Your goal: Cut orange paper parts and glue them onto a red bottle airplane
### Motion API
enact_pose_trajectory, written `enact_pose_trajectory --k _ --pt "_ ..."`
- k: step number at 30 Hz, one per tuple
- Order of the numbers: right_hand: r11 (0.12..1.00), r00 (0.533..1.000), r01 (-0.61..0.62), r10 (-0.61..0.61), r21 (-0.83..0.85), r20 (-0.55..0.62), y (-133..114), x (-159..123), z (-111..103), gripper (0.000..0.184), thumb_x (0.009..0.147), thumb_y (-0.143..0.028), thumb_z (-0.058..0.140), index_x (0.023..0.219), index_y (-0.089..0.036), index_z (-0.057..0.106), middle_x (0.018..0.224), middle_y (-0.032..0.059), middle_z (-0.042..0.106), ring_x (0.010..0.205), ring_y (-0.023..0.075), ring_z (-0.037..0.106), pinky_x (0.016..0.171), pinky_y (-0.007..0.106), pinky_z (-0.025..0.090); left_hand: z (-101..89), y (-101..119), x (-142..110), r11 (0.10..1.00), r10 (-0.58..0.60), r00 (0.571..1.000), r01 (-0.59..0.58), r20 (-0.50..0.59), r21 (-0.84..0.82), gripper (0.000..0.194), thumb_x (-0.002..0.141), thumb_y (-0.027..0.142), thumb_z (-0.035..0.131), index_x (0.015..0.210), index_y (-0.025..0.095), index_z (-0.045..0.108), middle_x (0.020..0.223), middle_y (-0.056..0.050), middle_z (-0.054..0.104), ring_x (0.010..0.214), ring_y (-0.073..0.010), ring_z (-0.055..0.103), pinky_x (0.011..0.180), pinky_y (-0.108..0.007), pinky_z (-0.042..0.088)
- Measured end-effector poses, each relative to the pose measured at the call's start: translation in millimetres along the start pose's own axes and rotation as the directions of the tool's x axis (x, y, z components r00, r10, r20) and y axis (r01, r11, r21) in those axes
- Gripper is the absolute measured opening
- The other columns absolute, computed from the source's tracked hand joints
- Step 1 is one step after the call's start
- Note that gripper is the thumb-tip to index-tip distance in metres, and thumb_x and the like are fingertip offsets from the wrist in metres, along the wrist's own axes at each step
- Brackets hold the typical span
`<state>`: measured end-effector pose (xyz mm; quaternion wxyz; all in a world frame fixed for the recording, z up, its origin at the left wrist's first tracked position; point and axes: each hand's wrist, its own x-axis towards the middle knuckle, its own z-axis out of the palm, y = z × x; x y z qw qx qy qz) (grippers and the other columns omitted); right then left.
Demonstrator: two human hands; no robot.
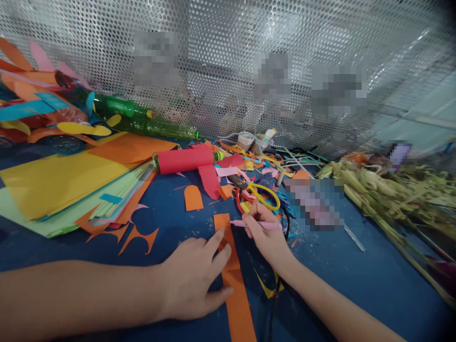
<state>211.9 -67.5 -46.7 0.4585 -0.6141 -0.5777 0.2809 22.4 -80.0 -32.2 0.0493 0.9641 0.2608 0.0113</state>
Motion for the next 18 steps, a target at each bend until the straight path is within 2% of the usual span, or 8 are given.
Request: enact_pose_trajectory --k 5,12,18 --pt "0.998 1.0 -0.014 0.015 0.054 -0.019 2.1 -0.4 -0.7 0.026 0.08 -0.025 0.049 0.059 -0.022 0.035 0.045 -0.0081 0.038 0.042 0.0088 0.035 0.045 0.023 0.029 -0.2 -0.3 0.6 1.0 0.006 1.0 -0.006 -0.006 0.003 0.052 0.084 0.045 0.039 0.123 0.011 0.046 0.13 -0.024 0.044 0.082 -0.0282 0.063 0.068 -0.042 0.051" --pt "0.998 1.0 -0.014 0.013 0.066 0.014 6.1 0.4 0.7 0.025 0.082 -0.025 0.048 0.06 -0.021 0.035 0.046 -0.0082 0.037 0.043 0.0094 0.037 0.047 0.024 0.03 -0.4 -0.8 0.7 1.0 -0.002 1.0 0.002 -0.01 -0.022 0.052 0.084 0.045 0.039 0.123 0.011 0.046 0.131 -0.024 0.043 0.082 -0.029 0.063 0.067 -0.043 0.051" --pt "0.998 0.999 0.039 -0.039 -0.042 0.008 -1.5 1.1 0.4 0.027 0.079 -0.024 0.049 0.057 -0.022 0.033 0.047 -0.0072 0.037 0.046 0.01 0.039 0.049 0.024 0.031 1.3 -1.1 0.3 0.999 -0.011 1.0 0.011 -0.024 -0.03 0.053 0.083 0.046 0.039 0.123 0.013 0.045 0.13 -0.023 0.043 0.082 -0.0285 0.063 0.068 -0.042 0.05"
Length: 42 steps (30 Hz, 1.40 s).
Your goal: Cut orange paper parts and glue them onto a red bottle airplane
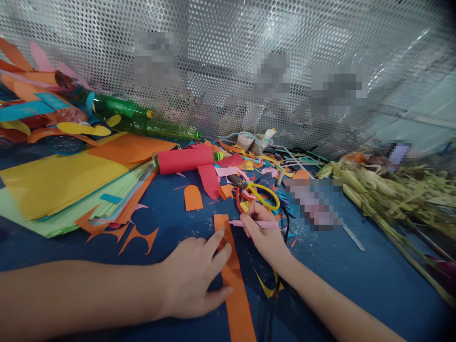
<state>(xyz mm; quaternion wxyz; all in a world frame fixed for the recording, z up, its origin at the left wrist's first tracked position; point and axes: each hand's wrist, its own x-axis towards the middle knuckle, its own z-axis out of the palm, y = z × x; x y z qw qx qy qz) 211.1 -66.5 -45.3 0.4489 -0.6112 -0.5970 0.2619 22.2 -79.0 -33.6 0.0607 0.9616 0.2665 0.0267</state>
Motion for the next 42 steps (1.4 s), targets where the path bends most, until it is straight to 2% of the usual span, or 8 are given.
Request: enact_pose_trajectory --k 4,12,19,30,36,38,40,42 --pt "1.0 1.0 -0.001 0.001 -0.003 0.01 1.0 -0.1 -0.3 0.026 0.078 -0.024 0.049 0.057 -0.022 0.034 0.047 -0.0072 0.037 0.046 0.0101 0.037 0.048 0.024 0.031 -0.5 -0.1 0.5 1.0 0.003 1.0 -0.003 0.01 0.01 0.053 0.083 0.046 0.039 0.123 0.012 0.045 0.13 -0.024 0.043 0.082 -0.0287 0.063 0.067 -0.042 0.051" --pt "0.993 0.998 -0.046 0.042 0.11 0.04 4.1 -1.0 -0.4 0.025 0.078 -0.023 0.049 0.059 -0.022 0.033 0.043 -0.0095 0.034 0.038 0.0077 0.032 0.041 0.022 0.028 0.0 -0.2 -0.3 1.0 0.003 1.0 -0.004 0.013 0.022 0.054 0.083 0.048 0.04 0.124 0.013 0.045 0.131 -0.023 0.042 0.083 -0.0276 0.063 0.069 -0.042 0.051" --pt "0.993 0.998 -0.063 0.06 0.104 0.031 4.4 -0.6 -0.8 0.026 0.076 -0.02 0.05 0.057 -0.021 0.033 0.042 -0.0092 0.033 0.038 0.0074 0.032 0.04 0.022 0.028 -1.4 0.7 0.5 1.0 0.0 1.0 0.0 0.021 0.007 0.052 0.083 0.046 0.041 0.123 0.012 0.046 0.131 -0.023 0.043 0.083 -0.0287 0.063 0.068 -0.043 0.051" --pt "0.978 0.992 -0.125 0.118 0.168 0.051 6.0 0.0 -1.0 0.026 0.075 -0.022 0.051 0.056 -0.021 0.033 0.042 -0.0096 0.03 0.036 0.0065 0.029 0.038 0.021 0.021 -3.0 0.3 0.2 1.0 0.0 0.999 -0.001 0.038 0.025 0.054 0.083 0.047 0.039 0.124 0.012 0.046 0.131 -0.023 0.043 0.083 -0.0286 0.063 0.069 -0.043 0.051" --pt "0.907 0.984 -0.171 0.179 0.386 0.016 5.4 1.8 -0.1 0.024 0.076 -0.024 0.051 0.059 -0.021 0.035 0.041 -0.0103 0.03 0.037 0.0065 0.029 0.039 0.021 0.02 2.5 0.3 -1.7 1.0 -0.023 1.0 0.022 -0.014 -0.018 0.054 0.082 0.046 0.041 0.124 0.012 0.045 0.135 -0.023 0.037 0.088 -0.0302 0.061 0.073 -0.044 0.051" --pt "0.868 0.983 -0.164 0.186 0.469 0.0 6.6 3.2 0.5 0.027 0.077 -0.024 0.053 0.059 -0.021 0.034 0.041 -0.0102 0.031 0.037 0.0061 0.031 0.04 0.021 0.021 5.6 -0.8 -2.7 0.999 -0.028 0.999 0.026 -0.035 -0.046 0.055 0.081 0.047 0.043 0.122 0.011 0.044 0.13 -0.023 0.04 0.088 -0.0315 0.061 0.072 -0.045 0.051" --pt "0.817 0.983 -0.142 0.181 0.559 -0.014 8.3 4.5 0.9 0.029 0.079 -0.026 0.054 0.059 -0.02 0.033 0.042 -0.0105 0.031 0.036 0.0054 0.029 0.039 0.02 0.021 7.5 -3.9 -3.3 0.995 -0.01 0.996 0.0 -0.094 -0.105 0.057 0.08 0.049 0.044 0.122 0.01 0.042 0.12 -0.022 0.048 0.09 -0.0326 0.059 0.074 -0.046 0.05" --pt "0.771 0.986 -0.118 0.164 0.625 -0.016 9.7 5.1 0.8 0.029 0.082 -0.027 0.053 0.06 -0.02 0.035 0.041 -0.0113 0.028 0.034 0.0049 0.024 0.038 0.02 0.021 7.2 -9.2 -2.5 0.977 0.024 0.98 -0.064 -0.199 -0.201 0.053 0.082 0.044 0.044 0.123 0.01 0.038 0.112 -0.019 0.052 0.096 -0.0312 0.055 0.081 -0.046 0.047"
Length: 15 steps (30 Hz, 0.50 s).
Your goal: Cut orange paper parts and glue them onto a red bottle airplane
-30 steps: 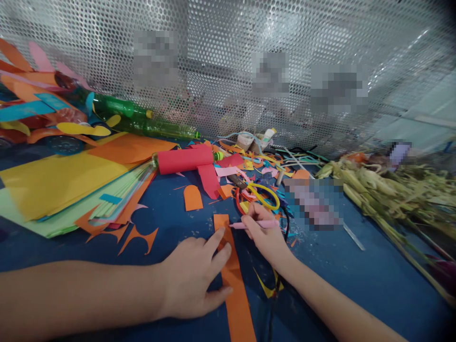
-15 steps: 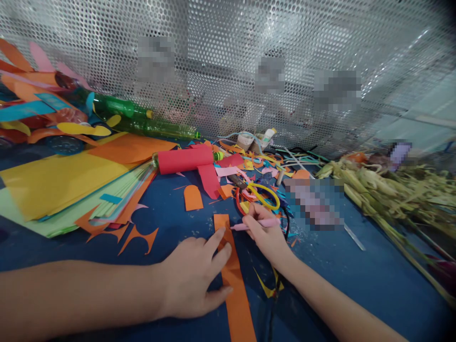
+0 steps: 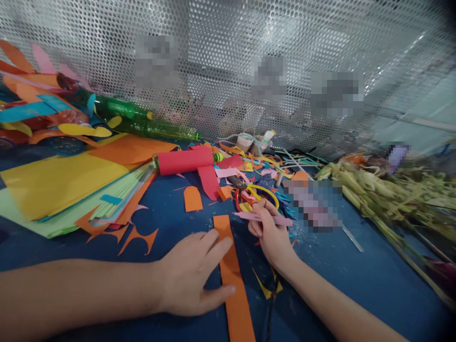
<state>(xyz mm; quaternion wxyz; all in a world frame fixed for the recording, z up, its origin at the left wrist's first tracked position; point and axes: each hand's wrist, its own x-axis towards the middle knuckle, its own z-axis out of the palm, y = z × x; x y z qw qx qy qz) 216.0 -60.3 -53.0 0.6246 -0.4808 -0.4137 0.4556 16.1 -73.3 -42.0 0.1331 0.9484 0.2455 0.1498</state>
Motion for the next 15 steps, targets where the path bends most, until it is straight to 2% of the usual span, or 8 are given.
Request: enact_pose_trajectory --k 2,5,8,11,15 --pt "1.0 1.0 0.021 -0.021 0.003 0.003 -0.4 -0.4 -0.7 0.027 0.084 -0.029 0.053 0.063 -0.02 0.039 0.04 -0.0114 0.028 0.034 0.005 0.024 0.038 0.02 0.021 -2.5 -6.4 3.4 0.99 -0.001 0.995 -0.013 -0.096 -0.14 0.04 0.085 0.028 0.038 0.122 0.013 0.034 0.109 -0.015 0.052 0.101 -0.0262 0.051 0.088 -0.042 0.044" --pt "0.995 0.997 0.072 -0.07 -0.069 0.023 -3.1 -3.8 -1.7 0.027 0.086 -0.032 0.05 0.064 -0.019 0.043 0.042 -0.0087 0.038 0.04 0.0057 0.035 0.045 0.02 0.029 -3.8 -15.6 12.0 0.914 -0.2 0.97 0.134 -0.138 -0.383 0.027 0.086 0.012 0.029 0.111 0.017 0.038 0.098 -0.009 0.053 0.094 -0.0185 0.052 0.088 -0.036 0.043" --pt "0.994 0.995 0.071 -0.064 -0.082 0.078 -5.8 -8.7 -1.8 0.029 0.089 -0.035 0.044 0.064 -0.018 0.046 0.043 -0.0068 0.044 0.04 0.0062 0.04 0.045 0.02 0.029 0.2 -21.1 19.7 0.807 -0.333 0.936 0.223 -0.11 -0.546 0.024 0.088 0.013 0.028 0.108 0.019 0.04 0.1 -0.006 0.054 0.093 -0.0159 0.054 0.087 -0.032 0.044" --pt "0.996 0.992 0.028 -0.018 -0.081 0.126 -8.0 -12.1 0.1 0.028 0.088 -0.035 0.044 0.066 -0.019 0.047 0.04 -0.0075 0.043 0.035 0.006 0.039 0.039 0.02 0.023 4.5 -22.4 23.0 0.758 -0.376 0.922 0.252 -0.087 -0.602 0.024 0.089 0.016 0.032 0.111 0.021 0.038 0.107 -0.006 0.055 0.099 -0.0162 0.054 0.09 -0.032 0.042" --pt "0.994 0.986 0.026 -0.008 -0.105 0.169 -10.5 -13.5 5.0 0.025 0.086 -0.033 0.047 0.065 -0.019 0.044 0.039 -0.0084 0.044 0.034 0.0056 0.039 0.039 0.019 0.025 3.2 -20.7 23.4 0.735 -0.381 0.923 0.27 -0.049 -0.622 0.024 0.088 0.016 0.035 0.111 0.02 0.037 0.108 -0.007 0.057 0.103 -0.0169 0.055 0.093 -0.032 0.039"
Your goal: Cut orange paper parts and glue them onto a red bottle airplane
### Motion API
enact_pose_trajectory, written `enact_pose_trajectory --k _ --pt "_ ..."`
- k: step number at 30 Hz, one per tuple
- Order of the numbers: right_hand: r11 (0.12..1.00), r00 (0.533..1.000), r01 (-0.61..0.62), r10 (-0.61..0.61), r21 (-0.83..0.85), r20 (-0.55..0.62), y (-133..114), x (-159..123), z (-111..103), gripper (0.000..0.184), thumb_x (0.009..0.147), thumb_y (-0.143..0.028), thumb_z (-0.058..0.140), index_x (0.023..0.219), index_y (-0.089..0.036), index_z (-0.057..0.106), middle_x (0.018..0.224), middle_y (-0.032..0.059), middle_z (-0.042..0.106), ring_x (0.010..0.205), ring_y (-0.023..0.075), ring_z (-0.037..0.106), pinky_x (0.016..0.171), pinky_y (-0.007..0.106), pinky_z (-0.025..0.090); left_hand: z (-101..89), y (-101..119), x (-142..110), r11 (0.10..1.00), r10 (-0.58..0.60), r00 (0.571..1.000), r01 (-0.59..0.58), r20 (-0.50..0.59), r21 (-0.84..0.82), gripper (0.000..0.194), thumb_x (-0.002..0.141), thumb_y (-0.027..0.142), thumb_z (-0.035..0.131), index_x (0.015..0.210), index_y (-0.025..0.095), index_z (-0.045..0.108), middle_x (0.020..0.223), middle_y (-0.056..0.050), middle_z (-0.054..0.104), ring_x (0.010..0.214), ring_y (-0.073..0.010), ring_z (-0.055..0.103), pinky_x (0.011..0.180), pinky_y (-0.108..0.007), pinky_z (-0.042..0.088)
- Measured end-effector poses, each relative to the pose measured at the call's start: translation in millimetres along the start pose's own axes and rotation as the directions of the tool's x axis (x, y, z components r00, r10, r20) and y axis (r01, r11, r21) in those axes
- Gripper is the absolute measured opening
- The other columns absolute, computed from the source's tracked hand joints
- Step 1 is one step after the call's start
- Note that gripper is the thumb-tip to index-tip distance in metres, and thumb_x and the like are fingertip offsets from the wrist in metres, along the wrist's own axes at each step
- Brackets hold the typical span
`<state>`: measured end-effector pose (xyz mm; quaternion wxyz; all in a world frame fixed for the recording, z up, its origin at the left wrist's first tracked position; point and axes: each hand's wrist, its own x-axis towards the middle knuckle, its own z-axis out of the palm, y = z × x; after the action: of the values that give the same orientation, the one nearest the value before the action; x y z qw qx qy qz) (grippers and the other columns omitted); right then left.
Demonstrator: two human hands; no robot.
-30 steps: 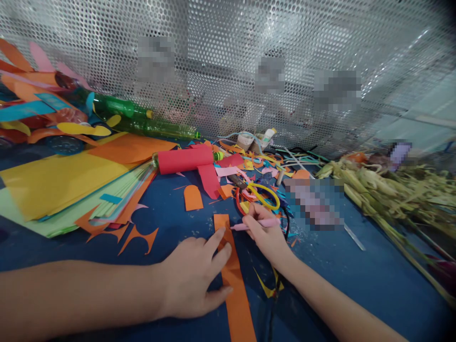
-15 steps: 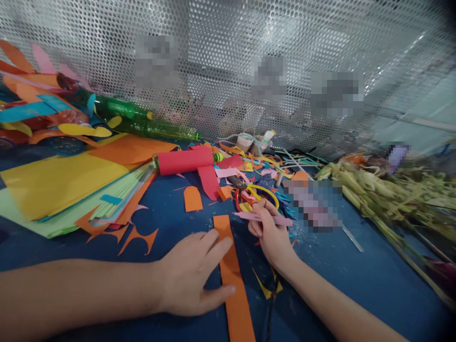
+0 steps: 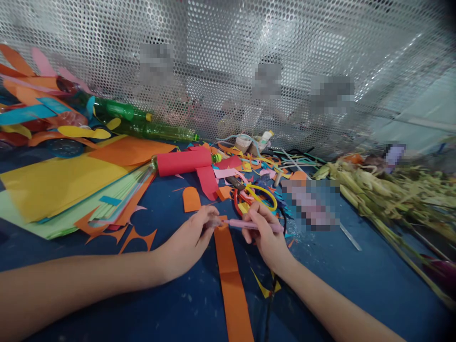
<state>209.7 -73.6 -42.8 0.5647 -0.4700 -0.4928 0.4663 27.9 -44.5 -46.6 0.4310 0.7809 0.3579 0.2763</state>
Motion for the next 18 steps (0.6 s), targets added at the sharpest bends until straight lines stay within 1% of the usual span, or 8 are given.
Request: enact_pose_trajectory --k 4,8,10,13,15,18 --pt "0.995 0.998 -0.011 0.017 -0.095 0.062 1.0 1.5 2.9 0.026 0.085 -0.034 0.05 0.066 -0.019 0.043 0.038 -0.0095 0.042 0.034 0.0049 0.037 0.039 0.018 0.024 -2.1 2.1 -0.3 1.0 0.004 1.0 -0.004 0.028 0.012 0.024 0.086 0.013 0.038 0.109 0.021 0.038 0.103 -0.007 0.061 0.1 -0.0176 0.057 0.09 -0.032 0.041" --pt "0.989 0.997 -0.024 0.034 -0.147 0.065 3.6 3.0 2.0 0.027 0.081 -0.035 0.057 0.065 -0.019 0.042 0.037 -0.0114 0.037 0.033 0.0039 0.031 0.038 0.018 0.022 -2.6 -0.8 1.2 1.0 0.004 0.999 -0.004 0.032 -0.007 0.024 0.083 0.013 0.041 0.106 0.022 0.042 0.104 -0.005 0.06 0.098 -0.0173 0.057 0.086 -0.031 0.044" --pt "0.99 0.998 -0.016 0.025 -0.137 0.061 3.0 3.1 1.2 0.026 0.081 -0.035 0.058 0.065 -0.019 0.044 0.038 -0.0095 0.043 0.034 0.0047 0.035 0.039 0.018 0.024 -3.0 -2.5 2.4 1.0 0.006 1.0 -0.005 0.019 -0.03 0.02 0.083 0.014 0.044 0.101 0.021 0.047 0.101 -0.003 0.06 0.094 -0.0161 0.058 0.083 -0.029 0.045" --pt "0.998 0.996 -0.023 0.028 -0.058 0.083 0.4 2.7 1.0 0.024 0.086 -0.035 0.047 0.069 -0.018 0.048 0.045 -0.0032 0.056 0.04 0.0085 0.048 0.042 0.019 0.033 -4.1 -3.3 3.7 0.998 -0.009 1.0 0.01 0.017 -0.062 0.015 0.082 0.016 0.047 0.094 0.021 0.054 0.091 0.0 0.062 0.085 -0.014 0.059 0.077 -0.025 0.046" --pt "0.998 0.995 -0.056 0.059 -0.036 0.083 -1.5 2.7 1.6 0.025 0.088 -0.035 0.042 0.071 -0.018 0.049 0.046 -0.0015 0.059 0.042 0.0102 0.051 0.043 0.02 0.035 -4.6 -3.4 3.5 0.994 -0.025 0.999 0.029 0.032 -0.103 0.012 0.082 0.017 0.049 0.091 0.02 0.057 0.087 0.001 0.063 0.081 -0.0132 0.059 0.074 -0.024 0.046" --pt "0.992 0.993 -0.099 0.103 -0.08 0.049 -3.3 3.6 2.8 0.025 0.087 -0.034 0.042 0.069 -0.018 0.048 0.043 -0.0023 0.058 0.039 0.0096 0.05 0.042 0.019 0.036 -4.6 -3.9 1.7 0.983 -0.059 0.997 0.068 0.056 -0.17 0.011 0.081 0.02 0.052 0.089 0.019 0.06 0.085 0.0 0.065 0.079 -0.013 0.06 0.073 -0.023 0.046"
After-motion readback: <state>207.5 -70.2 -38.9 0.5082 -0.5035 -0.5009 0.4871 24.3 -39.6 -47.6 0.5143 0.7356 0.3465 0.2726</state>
